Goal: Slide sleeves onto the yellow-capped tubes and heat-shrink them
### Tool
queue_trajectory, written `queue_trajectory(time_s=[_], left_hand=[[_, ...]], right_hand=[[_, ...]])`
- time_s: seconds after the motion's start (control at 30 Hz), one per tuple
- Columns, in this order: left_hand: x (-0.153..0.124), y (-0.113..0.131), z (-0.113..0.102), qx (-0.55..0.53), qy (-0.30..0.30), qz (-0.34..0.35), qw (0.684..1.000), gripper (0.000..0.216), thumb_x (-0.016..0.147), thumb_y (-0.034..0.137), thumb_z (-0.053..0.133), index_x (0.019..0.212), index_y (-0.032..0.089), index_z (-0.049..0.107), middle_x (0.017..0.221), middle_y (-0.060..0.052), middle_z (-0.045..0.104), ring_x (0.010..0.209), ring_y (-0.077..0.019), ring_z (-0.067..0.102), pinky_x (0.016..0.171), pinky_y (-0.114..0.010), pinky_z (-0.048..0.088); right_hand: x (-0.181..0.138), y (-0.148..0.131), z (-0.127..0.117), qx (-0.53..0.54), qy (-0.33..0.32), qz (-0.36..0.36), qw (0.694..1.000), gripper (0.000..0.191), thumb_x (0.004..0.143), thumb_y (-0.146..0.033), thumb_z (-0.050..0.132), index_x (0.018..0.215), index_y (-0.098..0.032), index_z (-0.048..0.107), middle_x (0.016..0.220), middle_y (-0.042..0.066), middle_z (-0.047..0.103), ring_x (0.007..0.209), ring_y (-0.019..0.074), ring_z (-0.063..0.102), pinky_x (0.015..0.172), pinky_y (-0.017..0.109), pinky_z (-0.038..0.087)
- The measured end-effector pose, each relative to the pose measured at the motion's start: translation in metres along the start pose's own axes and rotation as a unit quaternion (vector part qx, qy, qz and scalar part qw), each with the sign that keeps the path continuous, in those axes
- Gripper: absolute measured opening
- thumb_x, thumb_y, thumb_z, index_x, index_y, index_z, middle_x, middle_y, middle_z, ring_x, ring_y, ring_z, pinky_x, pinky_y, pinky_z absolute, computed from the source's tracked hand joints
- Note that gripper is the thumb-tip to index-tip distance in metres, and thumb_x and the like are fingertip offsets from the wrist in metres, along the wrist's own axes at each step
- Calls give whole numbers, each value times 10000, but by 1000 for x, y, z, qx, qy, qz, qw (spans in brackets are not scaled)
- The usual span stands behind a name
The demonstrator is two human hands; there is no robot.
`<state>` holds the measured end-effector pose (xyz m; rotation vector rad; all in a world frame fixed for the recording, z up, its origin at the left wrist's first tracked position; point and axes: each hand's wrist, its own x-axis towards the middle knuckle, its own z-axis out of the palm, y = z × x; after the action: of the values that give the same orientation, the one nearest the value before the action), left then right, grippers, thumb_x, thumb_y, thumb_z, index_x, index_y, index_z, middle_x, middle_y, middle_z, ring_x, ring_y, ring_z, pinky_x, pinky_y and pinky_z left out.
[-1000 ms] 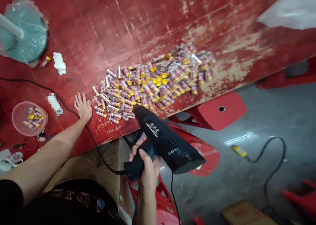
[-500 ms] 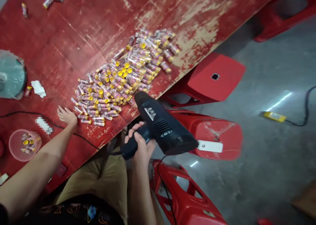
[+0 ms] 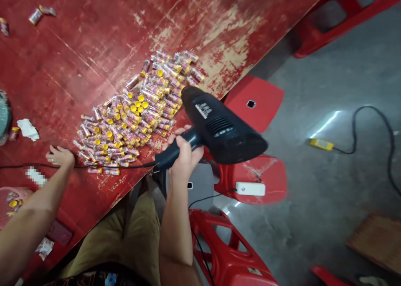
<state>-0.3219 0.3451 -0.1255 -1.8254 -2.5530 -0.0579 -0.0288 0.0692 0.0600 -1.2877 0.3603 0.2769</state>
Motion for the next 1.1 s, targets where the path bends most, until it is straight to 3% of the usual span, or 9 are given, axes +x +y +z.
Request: queue_trajectory(time_s=[0.13,0.3,0.47,0.6,0.67,0.87,1.0,1.1], left_hand=[[46,42,3,7,-52,-10,999,568,1050,294,312,1592,126,338,1658,-242,245,1555,-356,238,1231,-588,241],[101,97,10,-1,-66,-35,997,654,1065,400,285,1613,56,192,1683,-298,69,1587,-366,97,1211,-680,112],[122,143,29,-9,-109,13,994,711,1064,469,327,1637,102,122,1697,-269,21,1589,-372,14,1182,-724,18],[118,148,42,7,-89,12,996,706,1065,499,293,1644,131,126,1704,-242,49,1584,-391,31,1185,-741,14],[115,146,45,18,-78,24,997,701,1071,507,187,1634,97,111,1693,-274,52,1581,-398,24,1162,-773,17],[114,141,49,63,-56,47,995,751,1005,501,-78,1601,72,81,1671,-310,101,1541,-405,-3,994,-835,165],[118,138,56,66,-24,63,996,897,953,565,-195,1584,24,142,1632,-360,163,1519,-441,72,928,-809,293],[122,135,63,73,3,66,995,1048,885,644,-276,1582,20,196,1615,-361,217,1503,-447,121,955,-787,302]], right_hand=[[48,-1,21,4,-1,-16,1000,273,633,-259,672,870,-193,554,795,-32,592,571,81,543,441,196,464],[92,-3,40,-9,-8,-44,999,210,663,-262,647,841,-185,567,739,-36,584,553,86,532,449,215,485],[104,-3,57,-30,12,-69,997,160,662,-252,618,800,-194,561,713,-37,566,539,88,516,422,217,471],[90,-1,65,-61,41,-57,996,161,665,-265,624,803,-193,583,744,-29,570,562,84,520,416,202,460],[79,0,64,-71,73,-64,993,175,658,-263,639,811,-194,589,746,-33,580,573,84,526,429,201,473],[47,-6,51,-66,146,-13,987,291,578,-259,703,835,-170,600,728,-47,596,579,79,550,443,189,483],[26,-13,41,-85,151,25,985,344,564,-259,730,866,-153,607,754,-39,612,580,79,561,445,191,495],[16,-15,36,-92,154,31,983,354,586,-255,737,896,-146,603,781,-31,606,594,86,572,444,196,495]])
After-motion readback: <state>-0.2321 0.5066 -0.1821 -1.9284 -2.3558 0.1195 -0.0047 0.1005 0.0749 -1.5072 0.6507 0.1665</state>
